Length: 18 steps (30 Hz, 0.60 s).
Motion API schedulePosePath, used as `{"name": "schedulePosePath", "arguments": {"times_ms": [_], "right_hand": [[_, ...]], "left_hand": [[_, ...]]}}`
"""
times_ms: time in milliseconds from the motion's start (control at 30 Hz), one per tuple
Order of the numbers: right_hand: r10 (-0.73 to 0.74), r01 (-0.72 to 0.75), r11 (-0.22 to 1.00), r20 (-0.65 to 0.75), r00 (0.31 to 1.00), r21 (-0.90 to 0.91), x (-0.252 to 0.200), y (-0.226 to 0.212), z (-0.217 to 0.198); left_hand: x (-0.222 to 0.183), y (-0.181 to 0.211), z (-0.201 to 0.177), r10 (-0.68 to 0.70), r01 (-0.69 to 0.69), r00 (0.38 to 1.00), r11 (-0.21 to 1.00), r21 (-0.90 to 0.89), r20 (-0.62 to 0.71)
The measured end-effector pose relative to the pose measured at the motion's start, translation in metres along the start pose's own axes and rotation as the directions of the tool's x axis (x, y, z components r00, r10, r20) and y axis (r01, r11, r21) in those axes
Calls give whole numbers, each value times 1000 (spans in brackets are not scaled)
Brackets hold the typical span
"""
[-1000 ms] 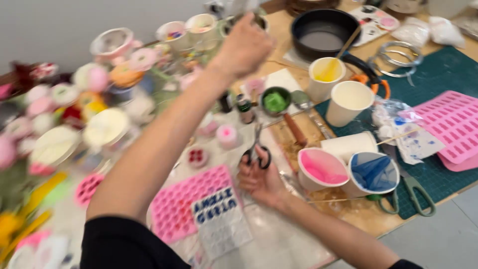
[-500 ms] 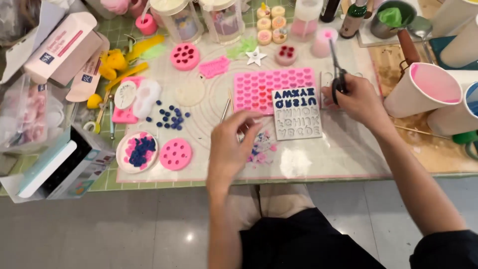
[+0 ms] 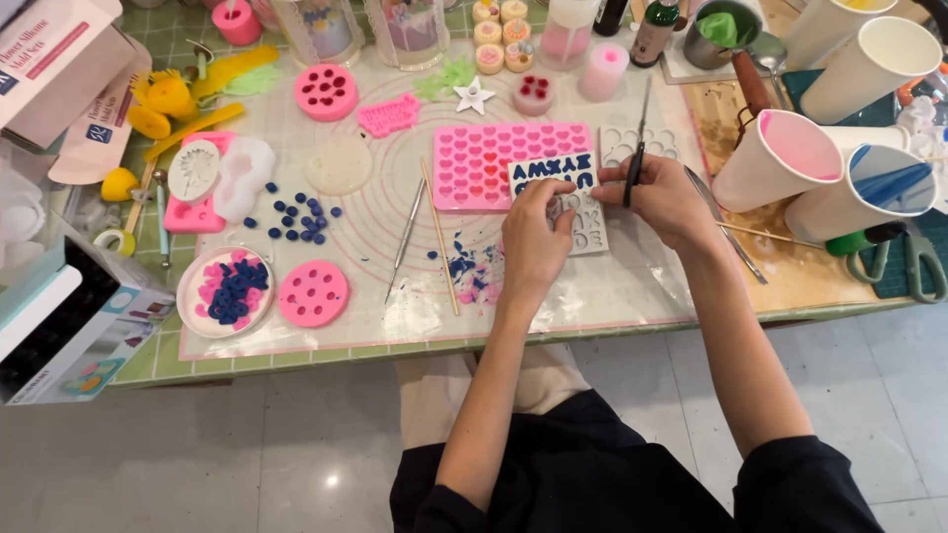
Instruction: Trimming and cleaning small alphabet-shaped wax pieces using scissors and a metal stylus.
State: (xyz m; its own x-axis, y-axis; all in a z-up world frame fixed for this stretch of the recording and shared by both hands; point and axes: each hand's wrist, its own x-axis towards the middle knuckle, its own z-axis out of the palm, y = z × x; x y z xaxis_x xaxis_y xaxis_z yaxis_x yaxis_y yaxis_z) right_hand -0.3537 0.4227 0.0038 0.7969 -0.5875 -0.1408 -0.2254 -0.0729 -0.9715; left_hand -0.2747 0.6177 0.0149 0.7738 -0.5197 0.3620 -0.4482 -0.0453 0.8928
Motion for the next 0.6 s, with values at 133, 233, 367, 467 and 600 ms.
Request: {"name": "schedulePosePath", "arguments": {"times_ms": [133, 233, 367, 467, 600], "right_hand": [[45, -81, 945, 121, 992, 316, 5, -2, -2], [5, -39, 964, 127, 992, 264, 1, -8, 0], [-87, 58, 976, 136, 987, 209, 0, -10, 2], [-110, 73, 970, 151, 982, 232, -2, -11, 2], [-112, 87, 980, 140, 984, 178, 0, -5, -1]], "left_hand": [[2, -2, 5, 42, -44, 996, 999, -14, -75], [11, 9, 4, 49, -49, 993, 999, 2, -110], [21, 14, 6, 25, -18, 991, 999, 51, -133], [24, 7, 12, -1, 9, 990, 998, 60, -140], [26, -6, 18, -4, 9, 993, 999, 40, -115]]}}
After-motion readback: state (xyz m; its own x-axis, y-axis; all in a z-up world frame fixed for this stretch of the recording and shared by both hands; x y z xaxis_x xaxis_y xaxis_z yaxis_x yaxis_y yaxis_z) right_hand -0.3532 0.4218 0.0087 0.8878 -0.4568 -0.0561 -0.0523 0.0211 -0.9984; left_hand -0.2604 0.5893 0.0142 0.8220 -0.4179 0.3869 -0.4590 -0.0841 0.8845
